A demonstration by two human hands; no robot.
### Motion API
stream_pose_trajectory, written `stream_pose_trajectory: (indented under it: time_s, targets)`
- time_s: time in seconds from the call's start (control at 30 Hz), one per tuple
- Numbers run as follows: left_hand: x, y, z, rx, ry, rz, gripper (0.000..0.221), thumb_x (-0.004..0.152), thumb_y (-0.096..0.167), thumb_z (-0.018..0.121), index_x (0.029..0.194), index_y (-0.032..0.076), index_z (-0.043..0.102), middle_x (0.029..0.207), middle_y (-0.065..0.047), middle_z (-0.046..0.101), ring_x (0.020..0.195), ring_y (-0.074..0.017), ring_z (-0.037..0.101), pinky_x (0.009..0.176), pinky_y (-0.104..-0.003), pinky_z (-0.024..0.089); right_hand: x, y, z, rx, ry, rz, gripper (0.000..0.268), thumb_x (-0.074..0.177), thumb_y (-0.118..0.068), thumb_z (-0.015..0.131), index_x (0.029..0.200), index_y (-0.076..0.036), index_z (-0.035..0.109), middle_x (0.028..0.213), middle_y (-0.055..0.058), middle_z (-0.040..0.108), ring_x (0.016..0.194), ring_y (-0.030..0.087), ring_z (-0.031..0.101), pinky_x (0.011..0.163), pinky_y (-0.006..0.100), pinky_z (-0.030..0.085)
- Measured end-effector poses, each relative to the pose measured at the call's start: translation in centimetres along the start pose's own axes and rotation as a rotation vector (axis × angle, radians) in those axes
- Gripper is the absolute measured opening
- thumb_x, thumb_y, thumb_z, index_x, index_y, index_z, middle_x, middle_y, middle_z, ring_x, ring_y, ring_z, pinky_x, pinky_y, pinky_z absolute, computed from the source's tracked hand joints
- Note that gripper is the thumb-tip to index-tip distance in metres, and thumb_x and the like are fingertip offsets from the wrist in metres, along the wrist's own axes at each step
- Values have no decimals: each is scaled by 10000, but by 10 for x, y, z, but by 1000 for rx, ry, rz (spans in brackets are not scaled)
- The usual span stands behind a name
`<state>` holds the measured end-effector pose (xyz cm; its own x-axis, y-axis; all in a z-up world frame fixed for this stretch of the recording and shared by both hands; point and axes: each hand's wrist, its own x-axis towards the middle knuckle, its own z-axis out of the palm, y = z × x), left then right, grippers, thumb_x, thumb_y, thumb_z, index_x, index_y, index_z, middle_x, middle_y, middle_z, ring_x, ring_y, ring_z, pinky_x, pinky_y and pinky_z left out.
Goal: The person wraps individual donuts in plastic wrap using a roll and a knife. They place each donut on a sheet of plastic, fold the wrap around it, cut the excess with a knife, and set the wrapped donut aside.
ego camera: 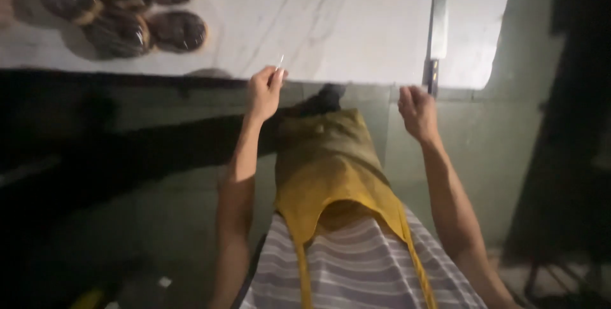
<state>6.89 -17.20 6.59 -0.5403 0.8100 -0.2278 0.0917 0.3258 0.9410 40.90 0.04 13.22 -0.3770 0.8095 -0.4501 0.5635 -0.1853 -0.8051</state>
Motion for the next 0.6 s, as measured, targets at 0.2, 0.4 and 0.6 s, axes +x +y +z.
stream_pose_trajectory:
  time_s: [0.2,0.4,0.6]
  targets:
    - [-26,-24,6,-18,37,115,238,1063,206,603,1012,-4,704,819,-64,719,712,-100,650,650,-305,512,-21,13,13,-11,-13,-27,362,1105,-253,538,813,-40,543,652,-41,492,571,55,440,501,257,369]
    - [-41,-50,27,135,20,-22,215,1046,211,618,1011,13,695,761,-180,686,665,-292,667,591,-380,476,-2,84,27,-170,-45,64,387,1102,-294,543,833,-18,578,633,2,499,558,91,461,508,296,387]
    - [-46,-105,67,173,127,56,215,1065,257,581,1060,57,659,907,-196,719,859,-429,692,662,-453,536,35,144,41,-142,-195,62,337,1059,-318,550,886,-38,620,696,47,617,612,139,582,584,320,494]
